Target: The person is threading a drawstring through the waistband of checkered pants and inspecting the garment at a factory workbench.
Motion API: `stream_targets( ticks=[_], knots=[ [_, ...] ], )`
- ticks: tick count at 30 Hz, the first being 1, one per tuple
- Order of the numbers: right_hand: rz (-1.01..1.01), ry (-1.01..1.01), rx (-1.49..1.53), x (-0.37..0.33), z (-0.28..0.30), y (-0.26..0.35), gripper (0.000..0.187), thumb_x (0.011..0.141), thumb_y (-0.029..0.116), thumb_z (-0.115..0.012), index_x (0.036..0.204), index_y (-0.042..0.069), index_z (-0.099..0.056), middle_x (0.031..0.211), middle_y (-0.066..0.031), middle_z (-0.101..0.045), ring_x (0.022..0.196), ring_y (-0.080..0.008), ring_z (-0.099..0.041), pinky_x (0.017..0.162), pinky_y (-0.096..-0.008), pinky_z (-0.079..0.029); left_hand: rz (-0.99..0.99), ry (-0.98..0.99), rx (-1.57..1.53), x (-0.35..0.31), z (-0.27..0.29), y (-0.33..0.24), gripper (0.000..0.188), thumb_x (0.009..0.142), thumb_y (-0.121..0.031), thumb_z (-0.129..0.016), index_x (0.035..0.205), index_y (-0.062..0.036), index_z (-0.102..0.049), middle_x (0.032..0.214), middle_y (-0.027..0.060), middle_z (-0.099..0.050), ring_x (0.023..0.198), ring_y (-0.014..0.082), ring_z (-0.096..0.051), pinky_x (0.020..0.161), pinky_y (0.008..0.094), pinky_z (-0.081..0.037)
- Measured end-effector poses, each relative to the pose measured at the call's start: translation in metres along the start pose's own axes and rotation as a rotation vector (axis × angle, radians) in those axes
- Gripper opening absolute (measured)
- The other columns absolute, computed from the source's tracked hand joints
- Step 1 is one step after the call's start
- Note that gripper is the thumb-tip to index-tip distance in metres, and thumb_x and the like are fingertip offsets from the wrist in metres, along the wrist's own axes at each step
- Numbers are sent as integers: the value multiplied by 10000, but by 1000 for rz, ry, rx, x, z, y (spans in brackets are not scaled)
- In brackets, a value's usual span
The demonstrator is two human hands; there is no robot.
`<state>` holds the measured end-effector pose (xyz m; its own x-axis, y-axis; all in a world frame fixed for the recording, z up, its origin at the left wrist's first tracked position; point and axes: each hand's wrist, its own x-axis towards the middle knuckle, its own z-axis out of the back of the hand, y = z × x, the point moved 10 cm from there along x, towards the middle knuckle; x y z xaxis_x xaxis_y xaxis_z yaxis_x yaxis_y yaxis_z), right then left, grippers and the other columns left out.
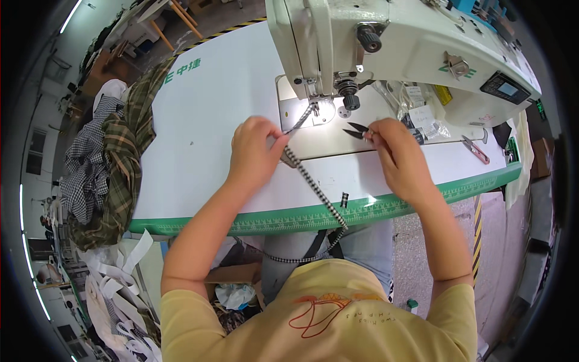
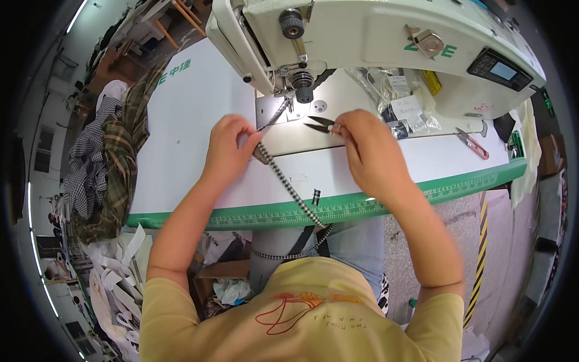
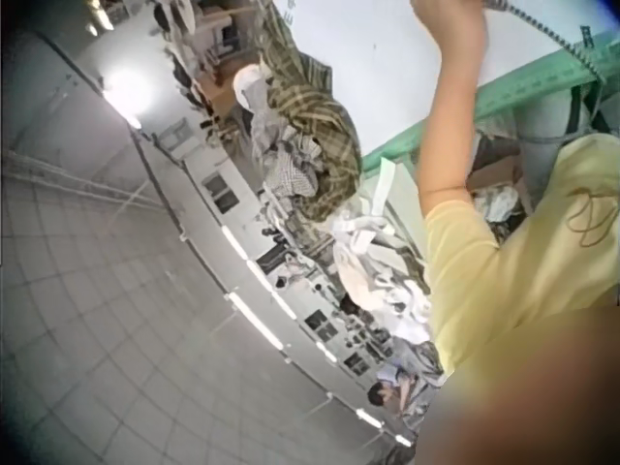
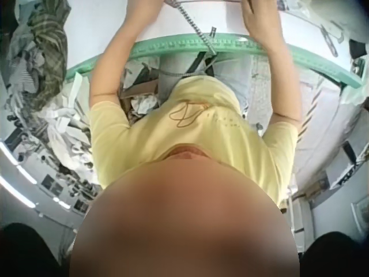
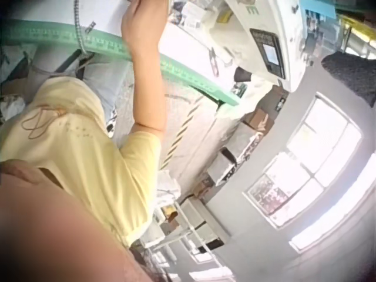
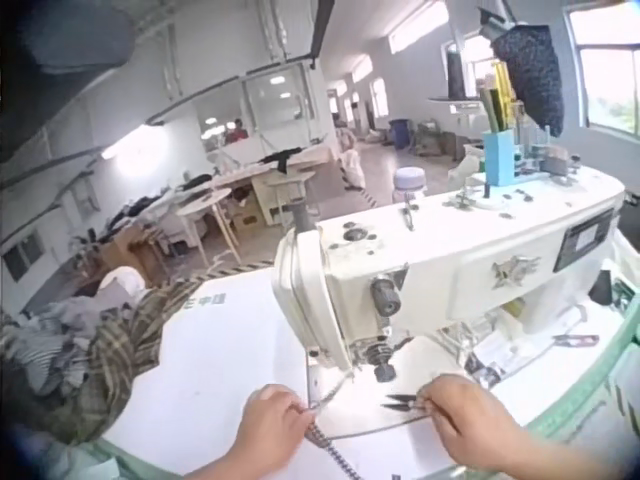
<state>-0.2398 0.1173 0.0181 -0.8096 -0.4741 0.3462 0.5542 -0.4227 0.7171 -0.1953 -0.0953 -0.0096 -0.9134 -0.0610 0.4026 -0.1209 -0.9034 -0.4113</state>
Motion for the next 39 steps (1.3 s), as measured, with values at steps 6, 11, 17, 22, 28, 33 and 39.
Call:
stream_targets(
  ticks=[6, 11, 17, 22, 28, 33, 39],
  knots=[
    [-520, 373, 797, -61, -63, 14, 310, 876, 305, -585, 939, 2, -597, 834, -21, -576, 744, -86, -496, 668, -238, -417, -74, -158, -174, -76, 47, -68, 176, 753, -29, -665, 834, -44, -510, 870, 98, -606, 753, 296, -569, 665, 370, -448],
    [-644, 256, 987, -77, -92, 28, 187, 824, 189, -675, 767, 16, -629, 624, 48, -527, 596, -22, -420, 522, -211, -352, -151, -82, -210, -115, 45, -107, 287, 697, -1, -693, 892, -68, -494, 860, 83, -604, 756, 295, -576, 657, 376, -444],
    [-415, 214, 762, -79, -68, 55, 319, 777, 134, -714, 581, 18, -491, 486, 5, -382, 473, -60, -323, 424, -264, -270, 208, 66, -961, -111, 36, -71, 215, 804, -135, -642, 945, -19, -528, 1047, 112, -544, 937, 187, -531, 834, 301, -424],
    [-324, 303, 600, -83, -59, 67, 352, 742, 124, -735, 561, 13, -454, 485, -27, -365, 461, -97, -311, 427, -285, -263, 286, 162, -1273, -97, 26, -87, 295, 823, -122, -647, 1069, 1, -540, 1077, 62, -520, 864, 103, -492, 808, 257, -429],
    [-275, 292, 597, -90, -52, 73, 287, 733, 115, -733, 593, 14, -504, 515, -54, -416, 474, -105, -365, 443, -284, -285, 311, 169, -1499, -97, 18, -99, 97, 874, -43, -578, 957, 6, -566, 932, 46, -579, 811, 78, -522, 752, 220, -435],
    [-250, 66, 603, -88, -29, 58, 86, 754, 108, -705, 803, 53, -661, 655, 2, -534, 520, -70, -405, 474, -228, -311, 339, 182, -1571, -98, 17, -98, 69, 877, -38, -572, 925, 10, -563, 892, 35, -582, 815, 77, -525, 742, 217, -430],
    [-187, 74, 694, -75, -23, 70, 126, 760, 39, -661, 885, 44, -645, 737, 12, -549, 515, -45, -367, 490, -206, -297, 228, 132, -1333, -98, 24, -106, 66, 848, 0, -562, 914, -1, -557, 902, 56, -590, 794, 105, -529, 729, 229, -428]
  ],
)
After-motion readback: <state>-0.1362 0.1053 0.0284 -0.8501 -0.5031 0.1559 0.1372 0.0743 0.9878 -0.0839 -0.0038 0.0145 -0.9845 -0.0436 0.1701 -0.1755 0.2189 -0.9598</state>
